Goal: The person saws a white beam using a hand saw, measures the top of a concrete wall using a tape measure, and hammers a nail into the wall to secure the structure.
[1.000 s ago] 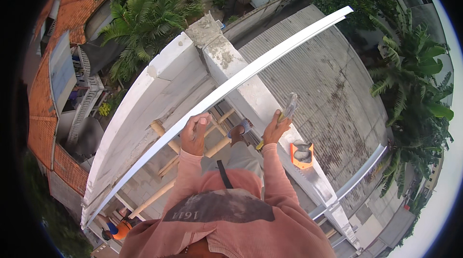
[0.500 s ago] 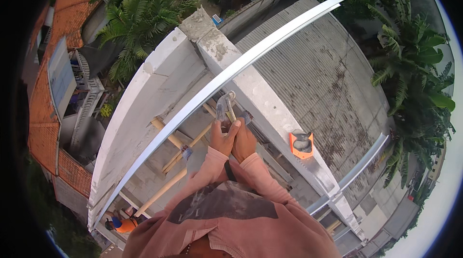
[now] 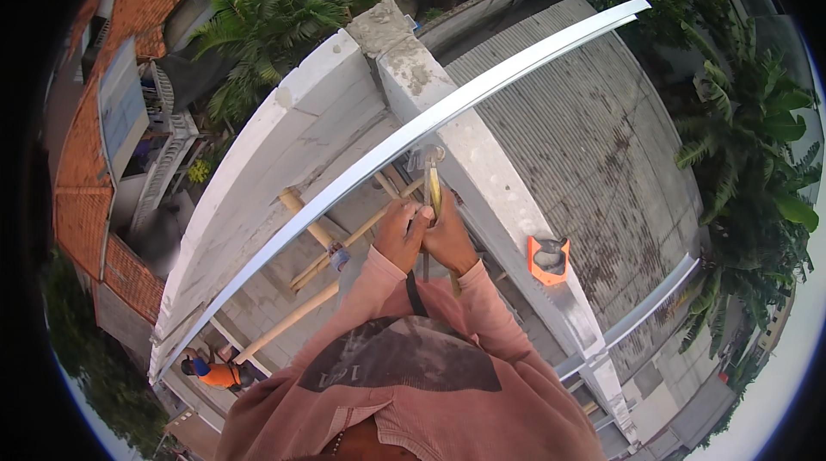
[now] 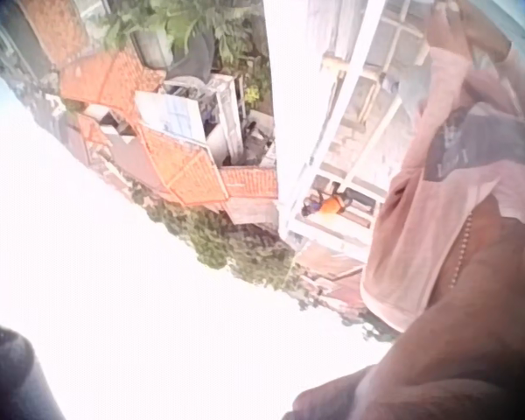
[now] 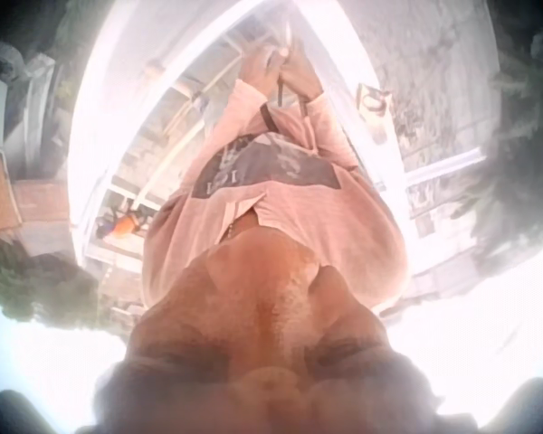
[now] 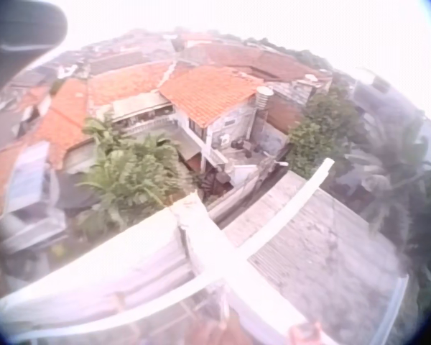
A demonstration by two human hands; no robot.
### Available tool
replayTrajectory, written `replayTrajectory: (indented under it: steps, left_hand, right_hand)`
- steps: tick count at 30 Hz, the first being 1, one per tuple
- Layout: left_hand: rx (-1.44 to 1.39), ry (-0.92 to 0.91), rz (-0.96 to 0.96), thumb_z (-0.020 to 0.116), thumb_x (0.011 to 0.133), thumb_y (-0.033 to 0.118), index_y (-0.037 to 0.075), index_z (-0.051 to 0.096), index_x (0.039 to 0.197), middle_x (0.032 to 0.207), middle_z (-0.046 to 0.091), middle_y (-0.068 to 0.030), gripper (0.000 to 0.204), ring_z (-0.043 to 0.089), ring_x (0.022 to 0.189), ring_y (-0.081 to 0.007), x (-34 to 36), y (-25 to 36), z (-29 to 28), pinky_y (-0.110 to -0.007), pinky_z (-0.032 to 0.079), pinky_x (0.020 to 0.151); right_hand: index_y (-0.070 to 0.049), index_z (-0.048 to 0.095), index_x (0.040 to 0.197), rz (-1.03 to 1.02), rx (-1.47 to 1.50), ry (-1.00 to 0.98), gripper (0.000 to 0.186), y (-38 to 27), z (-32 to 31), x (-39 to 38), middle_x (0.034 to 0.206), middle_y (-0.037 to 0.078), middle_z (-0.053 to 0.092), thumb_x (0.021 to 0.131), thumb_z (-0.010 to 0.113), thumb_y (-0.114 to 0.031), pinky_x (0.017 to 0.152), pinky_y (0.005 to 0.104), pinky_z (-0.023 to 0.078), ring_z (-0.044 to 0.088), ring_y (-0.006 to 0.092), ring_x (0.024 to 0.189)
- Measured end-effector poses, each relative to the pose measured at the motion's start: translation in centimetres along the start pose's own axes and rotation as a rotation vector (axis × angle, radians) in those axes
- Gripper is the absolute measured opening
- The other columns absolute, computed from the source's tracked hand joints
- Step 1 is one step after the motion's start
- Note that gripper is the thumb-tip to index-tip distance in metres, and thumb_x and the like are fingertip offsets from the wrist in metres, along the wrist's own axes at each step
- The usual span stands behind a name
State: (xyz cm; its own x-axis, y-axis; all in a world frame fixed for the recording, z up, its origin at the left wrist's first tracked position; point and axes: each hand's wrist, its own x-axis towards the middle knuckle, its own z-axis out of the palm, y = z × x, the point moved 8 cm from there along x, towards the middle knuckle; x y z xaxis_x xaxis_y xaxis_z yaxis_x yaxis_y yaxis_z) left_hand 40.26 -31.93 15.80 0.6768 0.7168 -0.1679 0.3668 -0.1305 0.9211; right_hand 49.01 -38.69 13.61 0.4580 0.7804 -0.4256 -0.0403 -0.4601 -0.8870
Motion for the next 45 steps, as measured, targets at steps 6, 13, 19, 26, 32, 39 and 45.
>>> replayTrajectory:
  steps: [6,13,19,26,32,39,45]
  left_hand:
    - [0.012,-0.189,0.052,0.051,0.102,0.028,0.003,0.057,0.1,0.075,0.061,-0.0154,0.026,0.062,0.073,-0.0385,-0.1,2.9,-1.6,-0.045,0.049,0.064]
    - [-0.333,0.011,-0.107,0.052,0.103,0.029,0.0,0.054,0.104,0.086,0.069,-0.0124,0.028,0.06,0.066,-0.0115,8.8,5.4,-8.2,-0.027,0.051,0.061]
    - [-0.09,0.179,0.262,0.059,0.099,0.025,-0.001,0.049,0.125,0.096,0.071,-0.0126,0.038,0.067,0.08,-0.0141,27.3,4.2,-13.8,-0.026,0.055,0.07]
    - [0.176,0.278,-0.012,0.066,0.094,0.032,0.007,0.04,0.143,0.096,0.071,-0.0159,0.062,0.071,0.082,-0.0193,36.4,-2.4,-13.2,-0.031,0.058,0.066]
    - [-0.662,-0.156,-0.326,0.058,0.097,0.023,-0.003,0.047,0.135,0.099,0.071,-0.0162,0.048,0.071,0.089,-0.0219,33.6,-1.7,-10.0,-0.03,0.061,0.072]
    - [-0.835,-0.296,-0.411,0.06,0.094,0.037,-0.002,0.059,0.115,0.103,0.07,-0.0163,0.044,0.071,0.094,-0.0204,31.9,1.1,-7.8,-0.029,0.061,0.08]
    - [-0.059,-0.183,-0.265,0.057,0.092,0.054,0.004,0.068,0.102,0.09,0.07,-0.0192,0.052,0.069,0.079,-0.0207,36.2,-1.1,-8.5,-0.034,0.053,0.061]
  right_hand:
    - [0.0,0.032,0.145,0.041,0.185,-0.182,0.095,-0.5,-1.0,-0.9,0.123,0.01,0.047,0.072,0.087,-0.028,0.093,0.0305,0.043,0.05,0.0172,0.106]
    - [-0.003,0.04,0.143,0.201,0.368,-0.054,0.075,0.6,-5.3,-3.5,0.094,0.0,0.052,0.083,0.079,-0.026,0.059,0.0196,0.039,0.048,0.0059,0.073]
    - [0.0,0.049,0.135,0.004,0.175,0.187,0.052,-6.3,-12.0,-4.2,0.073,-0.001,0.053,0.098,0.062,-0.033,0.045,0.0215,0.035,0.044,0.0043,0.052]
    - [0.002,0.056,0.099,-0.121,0.412,0.299,0.049,-2.6,-13.7,-5.4,0.062,0.002,0.047,0.1,0.053,-0.047,0.041,0.0238,0.031,0.04,0.0067,0.045]
    - [-0.004,0.052,0.093,0.006,0.412,0.392,0.033,-0.9,-12.2,-5.5,0.059,-0.005,0.039,0.1,0.058,-0.035,0.038,0.024,0.025,0.033,0.0048,0.042]
    - [-0.005,0.05,0.094,0.044,0.572,0.368,0.031,-1.7,-10.8,-5.1,0.058,-0.005,0.035,0.101,0.058,-0.034,0.039,0.0243,0.022,0.03,0.0043,0.043]
    - [-0.005,0.05,0.094,0.067,0.541,0.366,0.032,-1.3,-11.2,-5.2,0.057,-0.005,0.034,0.1,0.058,-0.035,0.041,0.0239,0.022,0.031,0.0043,0.044]
